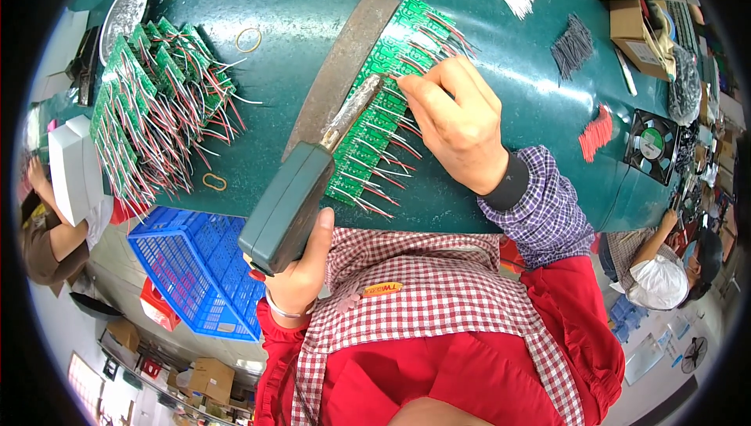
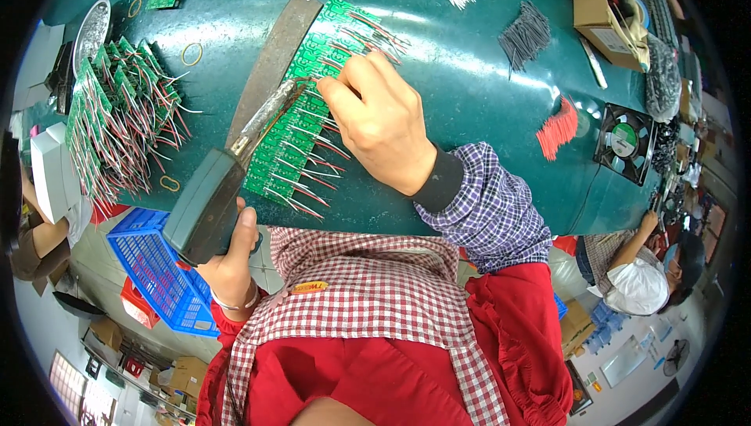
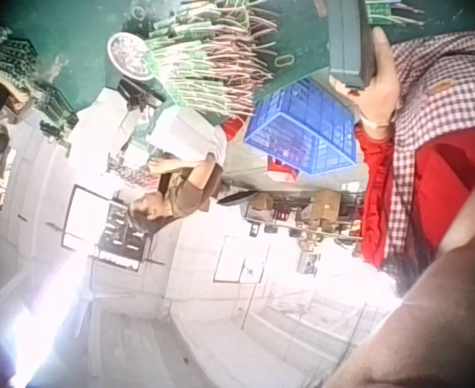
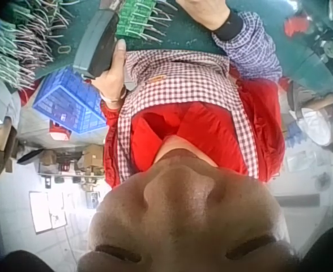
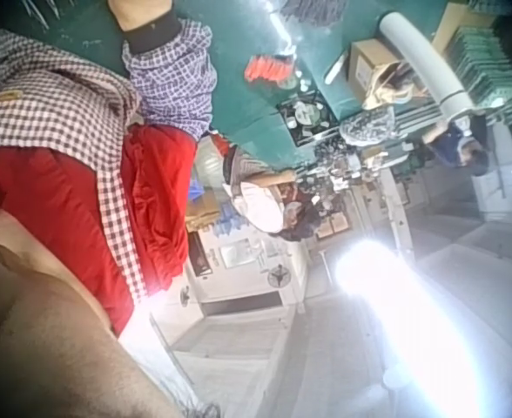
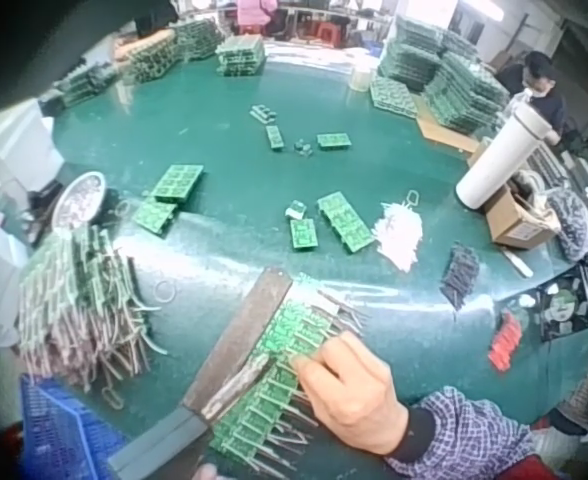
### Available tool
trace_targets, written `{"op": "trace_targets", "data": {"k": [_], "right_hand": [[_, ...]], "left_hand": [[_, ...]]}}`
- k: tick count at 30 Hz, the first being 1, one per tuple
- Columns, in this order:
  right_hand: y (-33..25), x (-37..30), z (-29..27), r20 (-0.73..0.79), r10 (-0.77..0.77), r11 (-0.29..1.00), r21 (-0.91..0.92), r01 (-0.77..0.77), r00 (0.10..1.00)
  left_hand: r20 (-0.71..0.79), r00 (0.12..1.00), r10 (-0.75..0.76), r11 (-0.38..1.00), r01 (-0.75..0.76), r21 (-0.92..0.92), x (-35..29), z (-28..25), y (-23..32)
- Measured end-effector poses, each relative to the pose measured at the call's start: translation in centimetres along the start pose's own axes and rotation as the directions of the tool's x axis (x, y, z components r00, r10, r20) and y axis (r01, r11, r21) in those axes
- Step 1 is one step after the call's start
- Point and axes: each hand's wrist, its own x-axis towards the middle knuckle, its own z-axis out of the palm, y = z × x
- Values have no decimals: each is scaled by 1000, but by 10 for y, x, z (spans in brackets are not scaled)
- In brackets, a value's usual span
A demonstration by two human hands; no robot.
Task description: The person solders wires onto circuit boards using a handheld soldering gun, positioning and holding the wires by hand on the work table.
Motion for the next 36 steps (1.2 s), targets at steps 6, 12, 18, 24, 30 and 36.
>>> {"op": "trace_targets", "data": {"k": [6, 12, 18, 24, 30, 36], "right_hand": [[1, -1, 1, 0, 2, 1000, 5, -2, 1000], [1, 0, 0, 6, 0, 1000, 5, 0, 1000], [1, -1, 1, -2, -7, 1000, 5, 7, 1000], [2, -1, 4, -39, -13, 1000, 8, 13, 999], [-4, 0, 1, -93, -36, 999, -15, 35, 995], [-9, -5, 5, -82, -25, 999, 18, 27, 996]], "left_hand": [[-49, 992, 112, 994, -112, 22, 1, 4, -3], [-72, 994, 87, 996, -88, -10, 1, 3, -2], [-24, 989, 148, 989, -147, 15, 2, 1, -3], [-10, 986, 168, 986, -168, 14, -2, -1, -8], [-19, 985, 174, 984, -174, 29, -5, -4, -8], [-21, 989, 146, 989, -145, 27, -7, -5, -7]]}}
